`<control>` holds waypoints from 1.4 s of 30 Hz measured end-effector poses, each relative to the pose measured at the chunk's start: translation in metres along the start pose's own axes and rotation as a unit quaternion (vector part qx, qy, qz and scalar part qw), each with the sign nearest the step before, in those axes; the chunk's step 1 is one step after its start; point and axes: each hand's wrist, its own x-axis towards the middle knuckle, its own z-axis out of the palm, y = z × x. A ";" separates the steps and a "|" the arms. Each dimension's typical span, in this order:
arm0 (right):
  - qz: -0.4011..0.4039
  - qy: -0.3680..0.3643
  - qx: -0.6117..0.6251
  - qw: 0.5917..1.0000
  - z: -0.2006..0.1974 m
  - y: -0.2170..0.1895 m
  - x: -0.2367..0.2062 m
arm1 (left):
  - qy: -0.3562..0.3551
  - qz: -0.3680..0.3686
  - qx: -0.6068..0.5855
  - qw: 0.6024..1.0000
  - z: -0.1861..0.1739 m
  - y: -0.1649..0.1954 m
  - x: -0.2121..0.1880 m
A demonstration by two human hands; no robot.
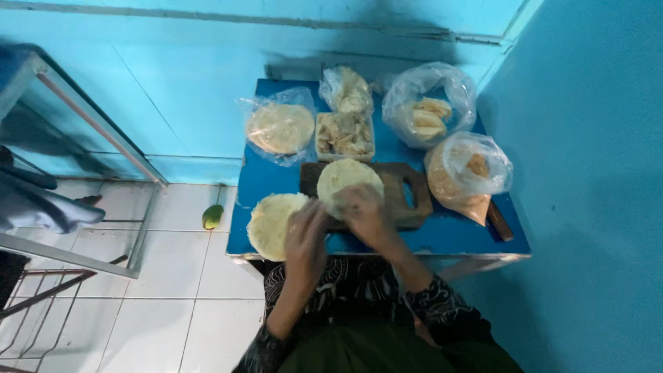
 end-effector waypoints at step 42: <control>-0.052 -0.071 0.165 0.982 -0.053 -0.062 -0.003 | 0.035 -0.462 -0.754 0.465 -0.022 0.024 0.024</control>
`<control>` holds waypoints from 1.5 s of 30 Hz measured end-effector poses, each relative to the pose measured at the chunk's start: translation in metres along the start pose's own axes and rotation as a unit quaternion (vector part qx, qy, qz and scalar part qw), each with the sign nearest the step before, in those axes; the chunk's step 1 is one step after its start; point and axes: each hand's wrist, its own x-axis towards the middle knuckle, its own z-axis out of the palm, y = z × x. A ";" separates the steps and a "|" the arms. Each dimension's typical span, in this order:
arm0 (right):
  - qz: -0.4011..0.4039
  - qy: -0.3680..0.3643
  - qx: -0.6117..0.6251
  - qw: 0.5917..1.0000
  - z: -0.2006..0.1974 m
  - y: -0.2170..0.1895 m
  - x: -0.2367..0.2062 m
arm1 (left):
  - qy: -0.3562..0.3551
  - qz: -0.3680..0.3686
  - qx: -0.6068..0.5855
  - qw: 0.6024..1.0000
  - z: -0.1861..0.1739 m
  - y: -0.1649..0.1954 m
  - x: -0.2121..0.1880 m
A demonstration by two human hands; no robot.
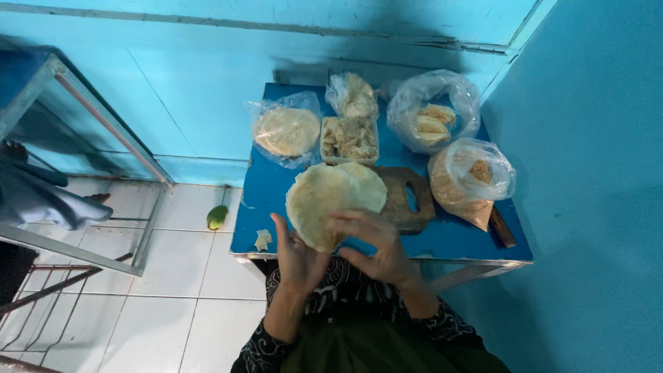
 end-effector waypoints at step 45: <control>0.124 0.080 0.068 0.987 0.040 0.029 -0.046 | -0.132 0.061 0.401 0.904 -0.032 -0.042 -0.012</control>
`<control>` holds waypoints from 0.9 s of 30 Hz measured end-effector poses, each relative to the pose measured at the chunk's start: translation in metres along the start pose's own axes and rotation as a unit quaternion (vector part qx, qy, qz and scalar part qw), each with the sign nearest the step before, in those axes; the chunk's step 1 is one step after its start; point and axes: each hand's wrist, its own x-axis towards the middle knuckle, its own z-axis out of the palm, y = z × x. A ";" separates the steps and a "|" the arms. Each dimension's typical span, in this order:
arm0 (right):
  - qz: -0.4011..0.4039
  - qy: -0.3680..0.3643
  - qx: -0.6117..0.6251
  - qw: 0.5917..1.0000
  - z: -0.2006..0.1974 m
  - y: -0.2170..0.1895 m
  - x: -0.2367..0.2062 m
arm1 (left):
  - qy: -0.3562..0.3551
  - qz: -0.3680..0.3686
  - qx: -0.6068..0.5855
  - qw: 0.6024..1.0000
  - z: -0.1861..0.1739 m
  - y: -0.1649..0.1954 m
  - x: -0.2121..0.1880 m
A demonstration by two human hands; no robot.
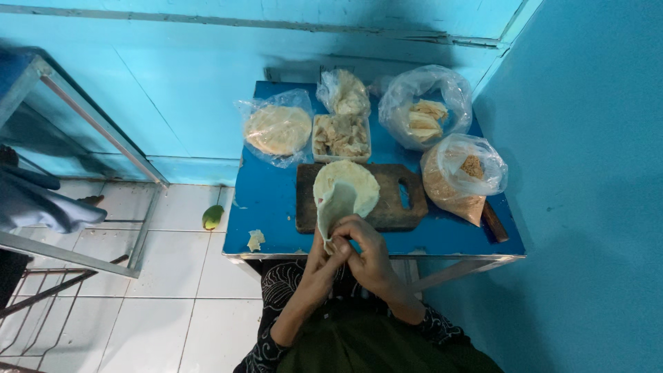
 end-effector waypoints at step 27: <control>0.218 0.103 0.313 0.919 -0.008 0.083 -0.033 | 0.233 0.165 0.305 0.908 -0.023 0.020 -0.007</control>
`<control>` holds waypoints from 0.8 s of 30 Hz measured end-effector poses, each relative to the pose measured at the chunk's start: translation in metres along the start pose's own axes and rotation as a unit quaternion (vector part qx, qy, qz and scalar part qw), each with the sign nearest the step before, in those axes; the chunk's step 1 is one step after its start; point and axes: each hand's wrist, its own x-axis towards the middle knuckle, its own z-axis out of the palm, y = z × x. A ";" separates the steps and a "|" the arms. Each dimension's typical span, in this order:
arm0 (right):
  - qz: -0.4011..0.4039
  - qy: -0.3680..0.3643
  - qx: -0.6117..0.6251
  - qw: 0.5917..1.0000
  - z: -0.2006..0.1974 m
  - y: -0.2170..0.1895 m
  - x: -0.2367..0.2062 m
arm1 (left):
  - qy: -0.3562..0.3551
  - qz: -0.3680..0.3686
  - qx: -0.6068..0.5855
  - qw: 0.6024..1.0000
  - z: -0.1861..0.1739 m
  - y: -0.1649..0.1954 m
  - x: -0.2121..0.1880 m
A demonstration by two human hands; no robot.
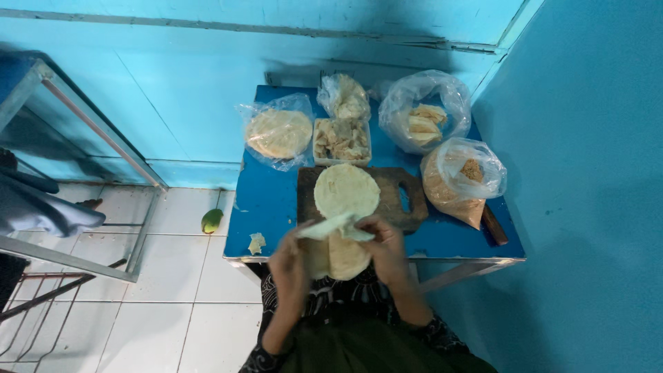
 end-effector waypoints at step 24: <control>-0.407 -0.009 -0.496 0.767 0.037 -0.071 -0.004 | -0.177 -0.346 -0.526 0.756 0.022 0.010 0.036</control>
